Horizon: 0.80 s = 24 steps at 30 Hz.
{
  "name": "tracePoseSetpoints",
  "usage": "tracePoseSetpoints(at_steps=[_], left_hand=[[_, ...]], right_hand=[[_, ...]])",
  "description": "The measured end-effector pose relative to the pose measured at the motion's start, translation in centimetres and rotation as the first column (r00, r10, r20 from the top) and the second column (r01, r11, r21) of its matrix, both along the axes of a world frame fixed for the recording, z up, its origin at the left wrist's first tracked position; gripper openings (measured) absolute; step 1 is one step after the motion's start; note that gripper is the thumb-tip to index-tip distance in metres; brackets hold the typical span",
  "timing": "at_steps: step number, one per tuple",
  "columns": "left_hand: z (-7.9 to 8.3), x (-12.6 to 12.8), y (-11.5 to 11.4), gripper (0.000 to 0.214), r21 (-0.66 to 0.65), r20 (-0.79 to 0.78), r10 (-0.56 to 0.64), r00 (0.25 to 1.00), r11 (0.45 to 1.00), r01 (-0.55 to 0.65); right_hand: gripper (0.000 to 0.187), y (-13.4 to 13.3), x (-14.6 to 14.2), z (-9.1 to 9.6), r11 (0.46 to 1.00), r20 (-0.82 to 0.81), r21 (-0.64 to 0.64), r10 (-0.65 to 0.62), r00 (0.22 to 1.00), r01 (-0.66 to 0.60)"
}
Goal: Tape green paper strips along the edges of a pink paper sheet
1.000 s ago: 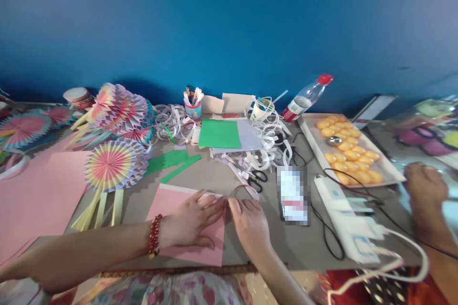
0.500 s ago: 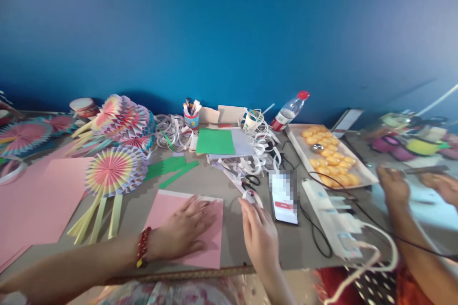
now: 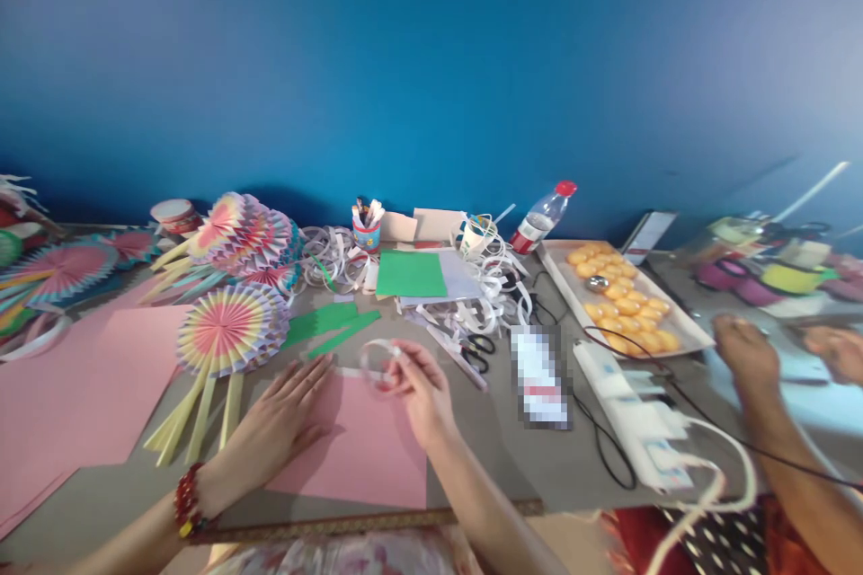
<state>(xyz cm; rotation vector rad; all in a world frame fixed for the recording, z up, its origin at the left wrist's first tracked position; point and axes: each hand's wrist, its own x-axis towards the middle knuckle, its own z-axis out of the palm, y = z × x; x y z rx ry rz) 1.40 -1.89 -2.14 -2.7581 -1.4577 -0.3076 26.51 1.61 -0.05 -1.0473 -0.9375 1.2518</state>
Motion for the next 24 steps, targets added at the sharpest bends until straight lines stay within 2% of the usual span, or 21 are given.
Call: tracePoseSetpoints(at_steps=[3,5,10,14,19,24], left_hand=[[-0.2,-0.8,-0.1,0.079,0.025,-0.012,0.012,1.000,1.000,-0.012],[-0.1,-0.9,-0.3,0.082,0.026,-0.015,0.009,1.000,1.000,-0.008],[0.9,-0.5,-0.3,0.081,0.006,-0.010,0.019,1.000,1.000,-0.019],[2.0,0.7,1.4,0.068,0.057,-0.009,0.028,1.000,0.998,-0.027],[1.2,1.9,4.0,0.074,0.070,-0.013,-0.153,0.988,0.986,0.153],[0.8,1.3,4.1,0.065,0.081,-0.002,-0.038,0.999,0.996,0.038]], right_hand=[[0.024,1.0,2.1,-0.7,0.978,-0.036,0.047,-0.201,0.979,0.203],[0.024,0.9,3.1,-0.6,0.966,-0.047,0.074,-0.244,0.969,0.247],[0.022,0.1,2.6,0.1,0.994,-0.133,0.060,-0.083,0.988,0.092],[0.021,0.7,1.7,-0.3,0.996,-0.208,0.023,-0.076,0.975,0.083],[0.020,1.1,1.6,-1.5,0.997,-0.249,-0.032,-0.075,0.965,0.070],[0.021,0.8,2.0,-1.9,0.996,-0.276,-0.061,-0.086,0.957,0.072]])
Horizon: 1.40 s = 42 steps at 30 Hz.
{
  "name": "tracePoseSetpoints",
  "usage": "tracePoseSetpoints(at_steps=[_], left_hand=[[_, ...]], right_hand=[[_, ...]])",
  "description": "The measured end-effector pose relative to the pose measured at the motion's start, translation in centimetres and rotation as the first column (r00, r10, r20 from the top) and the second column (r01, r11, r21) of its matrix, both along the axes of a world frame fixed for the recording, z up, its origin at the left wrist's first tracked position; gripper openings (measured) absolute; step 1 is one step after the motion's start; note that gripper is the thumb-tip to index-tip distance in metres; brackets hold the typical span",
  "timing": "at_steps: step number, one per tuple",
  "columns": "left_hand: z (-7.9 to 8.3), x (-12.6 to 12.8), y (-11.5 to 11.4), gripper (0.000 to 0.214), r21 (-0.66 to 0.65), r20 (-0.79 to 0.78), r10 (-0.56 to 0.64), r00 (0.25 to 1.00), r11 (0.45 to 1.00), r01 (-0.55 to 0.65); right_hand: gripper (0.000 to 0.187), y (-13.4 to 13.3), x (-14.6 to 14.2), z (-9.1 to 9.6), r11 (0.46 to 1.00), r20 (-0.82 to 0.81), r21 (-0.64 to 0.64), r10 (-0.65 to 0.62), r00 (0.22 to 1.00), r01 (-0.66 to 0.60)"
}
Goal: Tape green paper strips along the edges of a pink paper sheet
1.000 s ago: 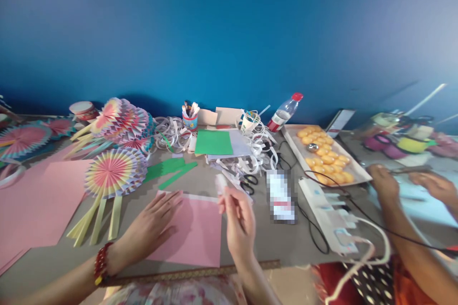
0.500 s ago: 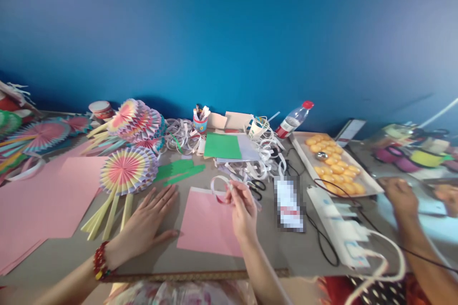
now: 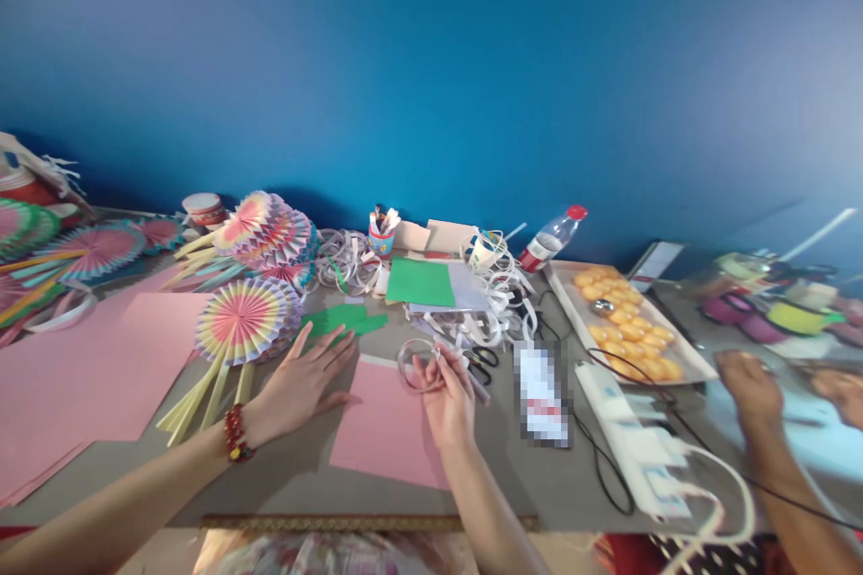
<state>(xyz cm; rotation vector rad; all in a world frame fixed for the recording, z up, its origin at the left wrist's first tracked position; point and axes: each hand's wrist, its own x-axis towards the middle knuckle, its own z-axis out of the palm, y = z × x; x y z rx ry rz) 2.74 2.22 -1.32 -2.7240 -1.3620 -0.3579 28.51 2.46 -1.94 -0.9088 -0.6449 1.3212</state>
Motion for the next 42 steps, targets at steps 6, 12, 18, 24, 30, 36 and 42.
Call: tracePoseSetpoints(at_steps=[6,12,18,24,30,36,42], left_hand=[[0.6,0.3,-1.0,0.066,-0.012,-0.010,-0.010,1.000,1.000,0.009],[0.5,-0.8,-1.7,0.075,-0.025,0.007,0.013,1.000,1.000,-0.013],[1.8,-2.5,-0.5,0.033,-0.008,0.173,0.125,0.977,0.992,-0.125],[5.3,-2.1,2.7,0.026,0.018,0.255,0.283,0.924,0.955,-0.298],[8.4,0.9,2.4,0.019,0.118,0.284,0.143,0.948,0.976,-0.183],[7.0,0.9,3.5,0.045,0.007,0.373,0.146,0.916,0.987,-0.160],[7.2,0.2,2.8,0.021,0.011,0.344,0.151,0.927,0.986,-0.164]], right_hand=[[0.023,0.4,-0.9,0.6,0.995,-0.039,-0.041,0.092,0.995,-0.094],[0.031,0.8,0.0,3.3,0.976,-0.069,-0.026,0.212,0.975,-0.214],[0.033,0.1,2.0,6.1,0.940,0.405,0.127,0.243,0.881,-0.317],[0.031,-0.7,1.3,6.4,0.889,0.696,0.143,0.223,0.683,-0.435],[0.032,-0.6,-0.3,6.5,0.859,0.863,0.261,-0.004,0.504,-0.440],[0.039,-0.3,-1.6,6.6,0.793,0.904,0.374,-0.195,0.382,-0.481],[0.048,0.0,-2.2,6.0,0.734,0.885,0.462,-0.343,0.315,-0.498]])
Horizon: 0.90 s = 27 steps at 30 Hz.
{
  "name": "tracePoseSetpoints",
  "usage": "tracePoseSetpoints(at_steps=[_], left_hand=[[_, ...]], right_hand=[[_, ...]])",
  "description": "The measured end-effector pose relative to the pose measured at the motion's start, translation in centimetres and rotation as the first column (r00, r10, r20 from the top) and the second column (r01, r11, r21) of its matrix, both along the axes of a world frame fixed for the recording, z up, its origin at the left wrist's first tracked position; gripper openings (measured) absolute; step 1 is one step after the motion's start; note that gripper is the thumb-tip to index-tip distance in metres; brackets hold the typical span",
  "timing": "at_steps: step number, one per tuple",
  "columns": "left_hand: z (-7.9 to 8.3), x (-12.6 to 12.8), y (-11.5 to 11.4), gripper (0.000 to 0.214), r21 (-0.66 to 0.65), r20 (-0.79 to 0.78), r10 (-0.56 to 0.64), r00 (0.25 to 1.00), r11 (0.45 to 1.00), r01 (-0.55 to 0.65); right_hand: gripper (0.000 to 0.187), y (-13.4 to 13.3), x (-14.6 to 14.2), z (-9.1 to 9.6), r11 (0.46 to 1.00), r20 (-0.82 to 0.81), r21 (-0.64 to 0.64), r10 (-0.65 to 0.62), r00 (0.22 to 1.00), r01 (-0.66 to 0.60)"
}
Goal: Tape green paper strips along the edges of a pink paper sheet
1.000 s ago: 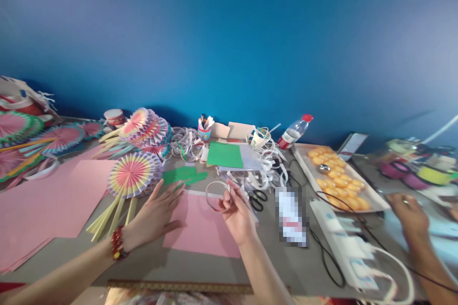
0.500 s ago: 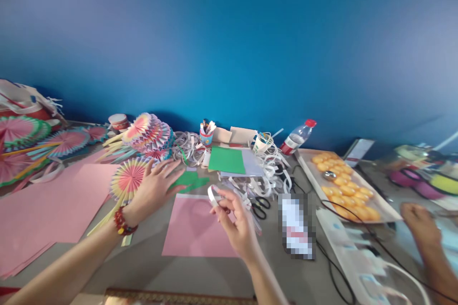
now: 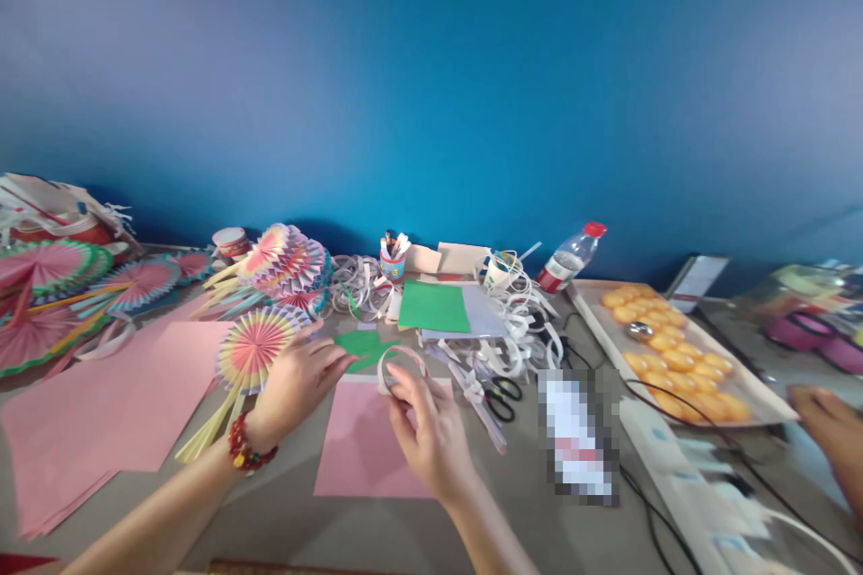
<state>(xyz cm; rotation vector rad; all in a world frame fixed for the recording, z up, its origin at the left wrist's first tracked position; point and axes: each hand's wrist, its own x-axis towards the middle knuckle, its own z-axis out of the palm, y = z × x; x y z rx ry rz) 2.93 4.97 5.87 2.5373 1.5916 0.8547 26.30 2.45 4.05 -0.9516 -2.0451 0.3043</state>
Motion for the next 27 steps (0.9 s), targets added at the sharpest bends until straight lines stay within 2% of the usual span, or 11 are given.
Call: tracePoseSetpoints(at_steps=[4,8,14,19,23,27], left_hand=[[0.9,0.6,-1.6,0.015,0.032,0.075,-0.010,0.997,0.999,0.008],[1.1,1.7,-3.0,0.006,-0.025,0.188,-0.071,0.980,0.997,0.077],[0.8,2.7,-3.3,0.006,-0.073,0.356,-0.105,0.928,0.987,0.140],[1.5,3.1,-3.4,0.011,-0.127,0.420,-0.127,0.899,0.972,0.197],[2.0,2.7,-3.5,0.011,-0.143,0.424,-0.125,0.897,0.969,0.203],[2.2,1.0,-3.6,0.009,-0.158,0.421,-0.102,0.901,0.970,0.184]], right_hand=[[0.048,0.1,-0.6,0.3,0.998,0.006,0.055,0.026,1.000,-0.027],[0.047,0.0,-1.0,0.4,0.999,0.013,0.033,0.028,1.000,-0.028],[0.045,-0.1,-1.1,0.2,0.999,0.016,0.025,0.040,0.999,-0.040],[0.041,-0.3,-1.0,0.2,0.998,0.029,0.044,0.038,0.999,-0.039],[0.030,-0.6,-0.3,0.6,0.999,0.040,-0.027,0.047,0.998,-0.046],[0.013,-1.0,1.6,1.3,0.990,0.080,-0.139,0.040,0.996,-0.028]])
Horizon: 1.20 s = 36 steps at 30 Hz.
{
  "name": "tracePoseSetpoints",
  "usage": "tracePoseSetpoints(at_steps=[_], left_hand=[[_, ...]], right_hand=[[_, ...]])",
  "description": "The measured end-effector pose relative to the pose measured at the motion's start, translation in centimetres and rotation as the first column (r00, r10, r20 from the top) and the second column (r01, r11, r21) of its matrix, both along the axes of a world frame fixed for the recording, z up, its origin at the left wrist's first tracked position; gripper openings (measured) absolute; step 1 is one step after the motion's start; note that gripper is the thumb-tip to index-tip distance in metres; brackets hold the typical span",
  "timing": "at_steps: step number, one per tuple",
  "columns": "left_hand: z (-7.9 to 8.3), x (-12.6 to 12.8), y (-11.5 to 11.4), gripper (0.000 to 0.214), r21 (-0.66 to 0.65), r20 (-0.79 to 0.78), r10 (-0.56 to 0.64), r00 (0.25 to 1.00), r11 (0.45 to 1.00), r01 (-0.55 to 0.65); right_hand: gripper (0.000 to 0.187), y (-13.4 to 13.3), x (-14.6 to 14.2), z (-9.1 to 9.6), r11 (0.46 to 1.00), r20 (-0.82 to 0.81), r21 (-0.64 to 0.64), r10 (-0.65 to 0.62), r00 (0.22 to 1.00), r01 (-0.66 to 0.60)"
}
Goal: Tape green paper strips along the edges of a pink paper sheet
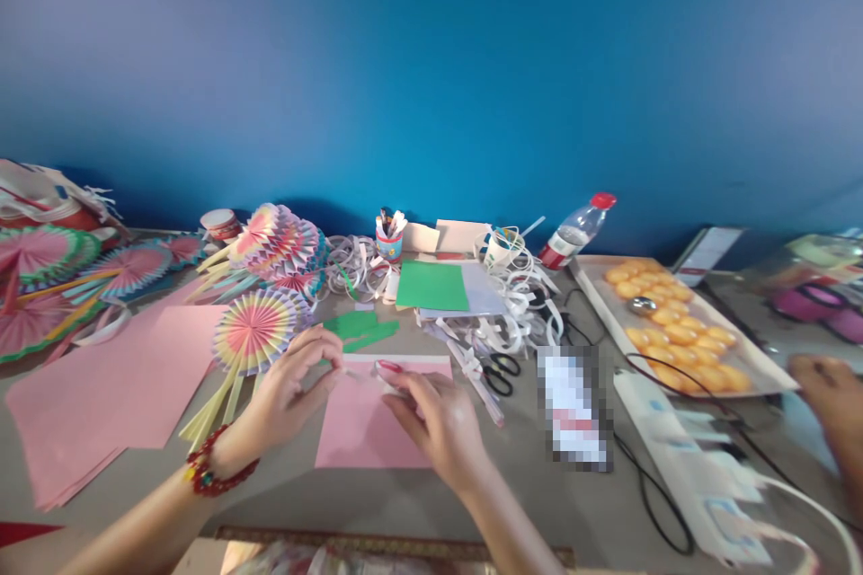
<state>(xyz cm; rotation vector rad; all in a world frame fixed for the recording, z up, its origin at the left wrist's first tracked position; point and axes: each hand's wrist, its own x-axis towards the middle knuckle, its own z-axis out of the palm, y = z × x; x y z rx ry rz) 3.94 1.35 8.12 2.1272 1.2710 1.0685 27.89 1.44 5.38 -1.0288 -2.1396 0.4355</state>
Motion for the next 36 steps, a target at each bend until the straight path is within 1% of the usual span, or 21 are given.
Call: tracePoseSetpoints(at_steps=[2,5,8,10,13,15,20,23,27,31,36], left_hand=[[-0.1,-1.0,-0.2,0.009,-0.034,0.012,0.012,1.000,0.999,-0.012],[-0.4,-2.1,-0.7,0.010,-0.083,0.029,0.041,0.999,0.996,-0.038],[-0.9,-2.2,-1.6,0.012,-0.141,0.046,0.049,0.998,0.989,-0.042],[-1.4,-1.8,-2.2,0.013,-0.185,0.069,0.045,0.997,0.982,-0.032],[-2.3,-1.1,-2.9,0.013,-0.233,0.109,0.047,0.993,0.972,-0.020],[-2.8,-1.0,-3.2,0.013,-0.248,0.128,0.049,0.991,0.969,-0.016],[-3.0,-1.4,-3.5,0.012,-0.277,0.119,0.071,0.990,0.960,-0.036],[-3.2,-1.6,-3.7,0.013,-0.293,0.089,0.080,0.993,0.955,-0.050],[-4.3,-1.0,-3.9,0.013,-0.313,0.071,0.084,0.994,0.948,-0.058],[-5.2,-0.3,-4.2,0.013,-0.340,0.090,0.073,0.993,0.940,-0.038],[-5.5,-0.4,-4.5,0.012,-0.357,0.127,0.068,0.989,0.934,-0.019]], right_hand=[[0.012,-0.2,1.4,0.3,0.999,0.028,-0.044,-0.019,0.999,0.021],[0.011,-0.5,3.7,0.6,0.998,0.091,-0.058,-0.034,0.995,0.039],[0.010,-1.1,5.5,0.9,0.996,0.180,-0.085,0.011,0.984,0.004],[0.011,-1.5,6.1,1.2,0.996,0.244,-0.090,0.030,0.969,-0.008],[0.011,-2.1,6.2,1.5,0.999,0.313,-0.049,0.006,0.950,0.010],[0.011,-2.3,6.1,1.6,1.000,0.328,-0.027,-0.006,0.945,0.015],[0.012,-2.5,5.7,1.5,1.000,0.317,0.001,-0.013,0.948,0.014],[0.012,-2.4,5.4,1.3,1.000,0.329,0.014,-0.028,0.944,0.024],[0.014,-2.3,5.3,1.0,0.998,0.365,0.059,-0.051,0.929,0.032],[0.017,-2.3,5.2,0.6,0.992,0.406,0.121,-0.087,0.910,0.041],[0.019,-3.0,4.8,-0.4,0.982,0.472,0.182,-0.133,0.871,0.052]])
